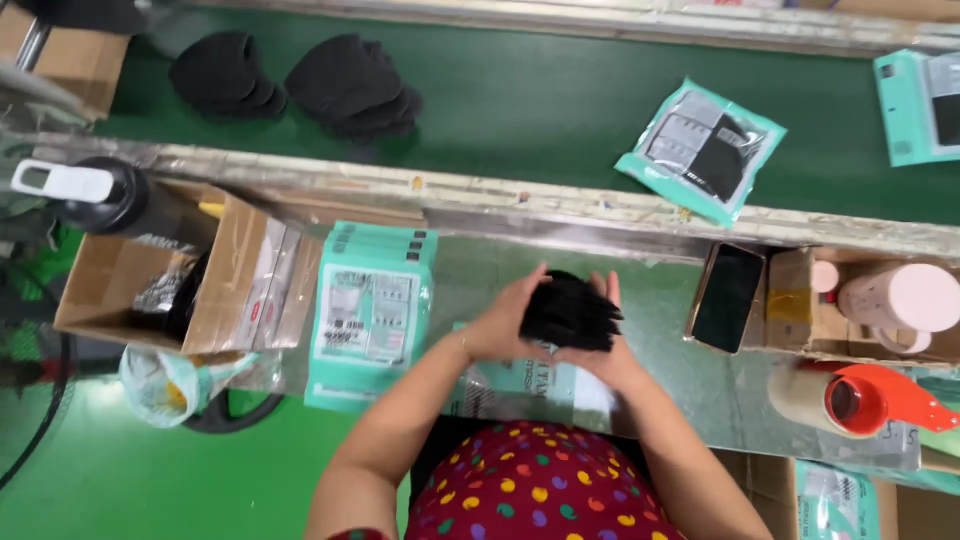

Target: Packaging black face masks into plastic bags on a conveyor belt in a factory setting.

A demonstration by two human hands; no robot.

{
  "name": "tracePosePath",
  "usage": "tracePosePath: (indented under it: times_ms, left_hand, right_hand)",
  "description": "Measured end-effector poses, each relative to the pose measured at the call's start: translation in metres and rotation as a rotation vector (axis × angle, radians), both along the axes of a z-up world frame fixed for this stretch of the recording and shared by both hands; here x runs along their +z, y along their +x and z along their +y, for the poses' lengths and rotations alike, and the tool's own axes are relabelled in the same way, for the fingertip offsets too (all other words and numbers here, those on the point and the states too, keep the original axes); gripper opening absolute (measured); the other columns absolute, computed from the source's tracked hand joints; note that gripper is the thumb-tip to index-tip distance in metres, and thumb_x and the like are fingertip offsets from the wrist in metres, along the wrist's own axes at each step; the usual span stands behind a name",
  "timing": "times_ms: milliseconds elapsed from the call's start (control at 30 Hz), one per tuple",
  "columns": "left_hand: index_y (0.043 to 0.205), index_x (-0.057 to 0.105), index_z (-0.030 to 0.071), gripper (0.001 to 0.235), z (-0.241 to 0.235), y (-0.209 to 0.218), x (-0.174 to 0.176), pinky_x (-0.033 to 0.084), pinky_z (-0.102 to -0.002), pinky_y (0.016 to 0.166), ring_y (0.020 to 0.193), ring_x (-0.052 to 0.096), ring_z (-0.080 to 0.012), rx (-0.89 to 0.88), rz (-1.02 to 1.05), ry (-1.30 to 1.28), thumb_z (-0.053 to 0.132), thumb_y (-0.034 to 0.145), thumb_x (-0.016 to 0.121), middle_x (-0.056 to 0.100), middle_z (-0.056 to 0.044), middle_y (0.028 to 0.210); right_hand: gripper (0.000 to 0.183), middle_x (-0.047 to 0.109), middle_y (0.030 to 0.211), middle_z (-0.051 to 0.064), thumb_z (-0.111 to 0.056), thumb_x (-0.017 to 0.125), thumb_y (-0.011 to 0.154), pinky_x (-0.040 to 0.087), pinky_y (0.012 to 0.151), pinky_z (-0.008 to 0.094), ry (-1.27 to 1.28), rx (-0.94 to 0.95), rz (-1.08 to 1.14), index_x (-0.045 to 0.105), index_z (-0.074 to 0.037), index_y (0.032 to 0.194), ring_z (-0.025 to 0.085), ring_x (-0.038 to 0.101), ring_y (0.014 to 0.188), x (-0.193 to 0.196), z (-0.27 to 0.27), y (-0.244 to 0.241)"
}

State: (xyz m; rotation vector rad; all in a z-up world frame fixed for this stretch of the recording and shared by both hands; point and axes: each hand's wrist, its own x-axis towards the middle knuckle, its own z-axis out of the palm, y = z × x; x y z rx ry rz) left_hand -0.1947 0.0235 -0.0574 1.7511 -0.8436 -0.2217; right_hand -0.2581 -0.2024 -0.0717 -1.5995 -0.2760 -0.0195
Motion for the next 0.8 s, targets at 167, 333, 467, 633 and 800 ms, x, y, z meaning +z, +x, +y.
tracePosePath:
  times_ms: [167,333,467,633,800]
  left_hand:
    - [0.149,0.050,0.010,0.086,0.019,0.006,-0.025,0.046,-0.044,0.111,0.130,0.057,-0.0403,0.043,-0.014,0.205,0.010,0.069,0.082,0.061,-0.019,0.140]
    - [0.117,0.069,0.011,0.033,0.091,0.014,-0.010,0.053,-0.044,0.096,0.110,0.066,-0.0369,0.283,-0.131,0.319,0.009,0.085,0.074,0.069,-0.013,0.117]
    - [0.109,0.071,0.010,0.021,0.159,0.025,-0.007,0.053,-0.046,0.084,0.097,0.066,-0.0371,0.841,-0.138,0.550,0.021,0.091,0.074,0.064,-0.012,0.120]
    - [0.102,0.069,0.010,0.026,0.182,0.039,-0.017,0.053,-0.045,0.083,0.096,0.065,-0.0349,0.868,0.019,0.612,0.029,0.087,0.079,0.057,-0.012,0.123]
    - [0.108,0.064,0.011,0.034,0.181,0.051,-0.002,0.052,-0.046,0.084,0.099,0.063,-0.0359,0.784,0.172,0.699,0.030,0.084,0.080,0.055,-0.012,0.120]
  right_hand:
    - [0.080,0.055,0.148,0.016,-0.018,0.092,0.068,0.030,0.119,0.050,-0.484,0.058,-0.184,0.057,-0.011,0.140,0.038,0.037,0.146,-0.029,-0.014,0.008]
    - [0.054,0.066,0.143,0.010,-0.009,0.079,0.084,0.037,0.117,0.045,-0.607,0.105,-0.168,0.067,-0.010,0.137,0.032,0.052,0.140,-0.066,-0.040,-0.009]
    - [0.037,0.073,0.121,0.016,-0.016,0.080,0.089,0.054,0.096,0.041,-0.321,-0.086,0.379,0.073,-0.005,0.124,0.031,0.067,0.111,-0.061,-0.032,-0.014]
    - [0.041,0.074,0.119,0.016,-0.011,0.076,0.080,0.054,0.092,0.043,-0.770,-0.117,0.017,0.073,-0.007,0.121,0.034,0.068,0.107,-0.020,-0.015,0.004]
    - [0.050,0.066,0.122,0.019,-0.012,0.075,0.076,0.050,0.097,0.047,-0.700,-0.071,-0.222,0.065,-0.003,0.125,0.041,0.060,0.114,-0.039,-0.023,-0.010]
